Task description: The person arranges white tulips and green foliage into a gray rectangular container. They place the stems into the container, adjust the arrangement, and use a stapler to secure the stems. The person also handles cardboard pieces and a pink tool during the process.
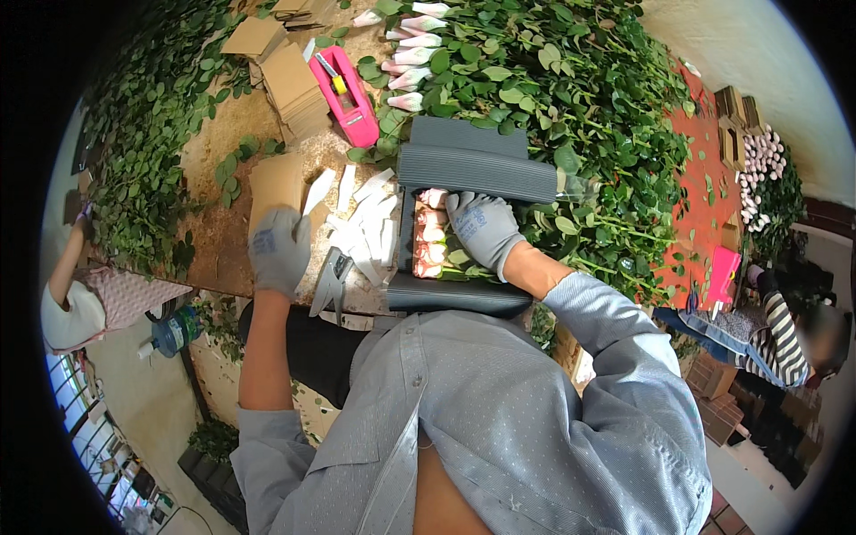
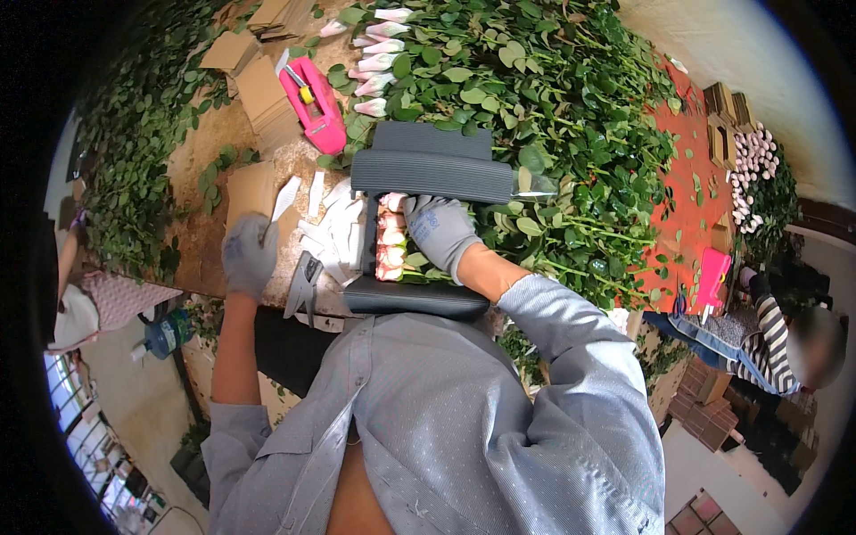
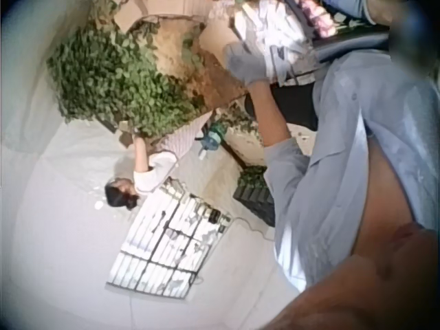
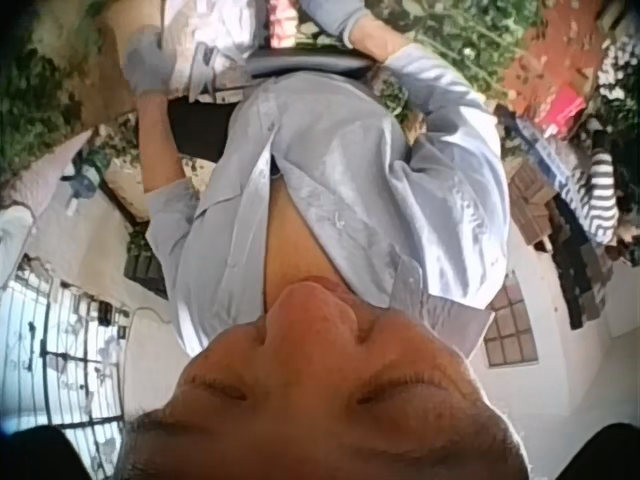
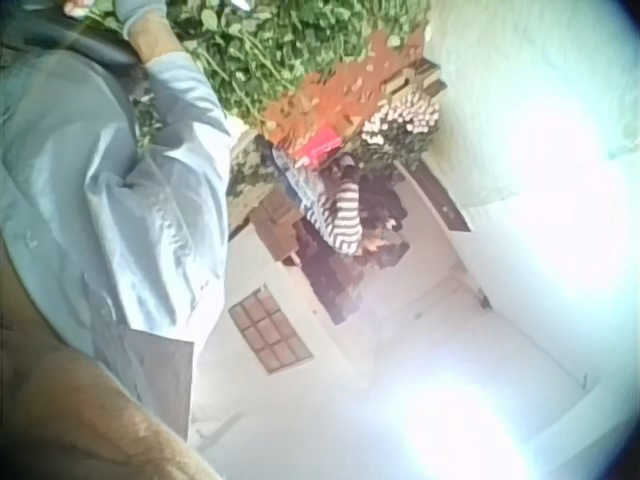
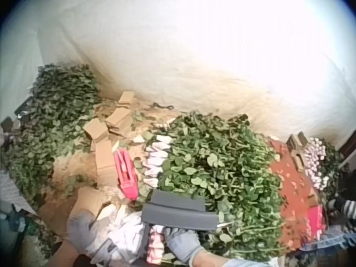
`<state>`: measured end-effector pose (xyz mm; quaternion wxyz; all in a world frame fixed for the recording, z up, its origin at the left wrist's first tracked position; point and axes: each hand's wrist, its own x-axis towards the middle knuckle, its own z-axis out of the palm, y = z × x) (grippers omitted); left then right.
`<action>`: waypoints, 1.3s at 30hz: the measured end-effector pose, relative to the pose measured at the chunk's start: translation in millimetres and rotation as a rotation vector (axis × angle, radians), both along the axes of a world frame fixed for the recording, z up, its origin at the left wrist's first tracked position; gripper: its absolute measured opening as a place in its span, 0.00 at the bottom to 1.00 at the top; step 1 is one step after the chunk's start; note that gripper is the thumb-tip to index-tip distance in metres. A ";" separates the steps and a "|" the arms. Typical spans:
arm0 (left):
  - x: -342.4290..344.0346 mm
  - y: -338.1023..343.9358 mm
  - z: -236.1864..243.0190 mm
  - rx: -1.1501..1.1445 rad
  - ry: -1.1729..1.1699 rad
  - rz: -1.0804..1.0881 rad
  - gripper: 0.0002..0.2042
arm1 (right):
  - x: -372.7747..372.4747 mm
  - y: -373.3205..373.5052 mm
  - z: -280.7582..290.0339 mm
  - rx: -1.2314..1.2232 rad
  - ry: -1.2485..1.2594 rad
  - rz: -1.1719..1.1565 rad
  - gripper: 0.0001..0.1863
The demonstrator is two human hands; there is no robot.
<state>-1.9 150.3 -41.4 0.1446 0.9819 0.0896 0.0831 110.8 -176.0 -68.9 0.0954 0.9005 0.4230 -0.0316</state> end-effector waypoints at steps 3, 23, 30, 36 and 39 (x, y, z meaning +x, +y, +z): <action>-29.7 0.8 8.1 -0.024 -0.022 -0.114 0.05 | -0.3 0.8 -1.3 0.002 0.009 -0.016 0.09; -38.3 -122.8 53.9 -0.507 0.273 -0.618 0.29 | -21.3 4.1 46.6 0.175 0.639 -0.130 0.17; -16.5 -131.8 61.9 -0.307 0.595 -0.623 0.29 | -22.2 10.6 31.4 0.176 0.698 -0.219 0.15; 3.2 -138.0 43.2 -0.256 0.741 -0.699 0.28 | -8.9 -1.0 28.4 0.300 0.848 -0.114 0.14; 8.4 -139.6 42.4 -0.239 0.797 -0.712 0.28 | -11.2 -0.7 33.7 0.290 0.821 -0.113 0.13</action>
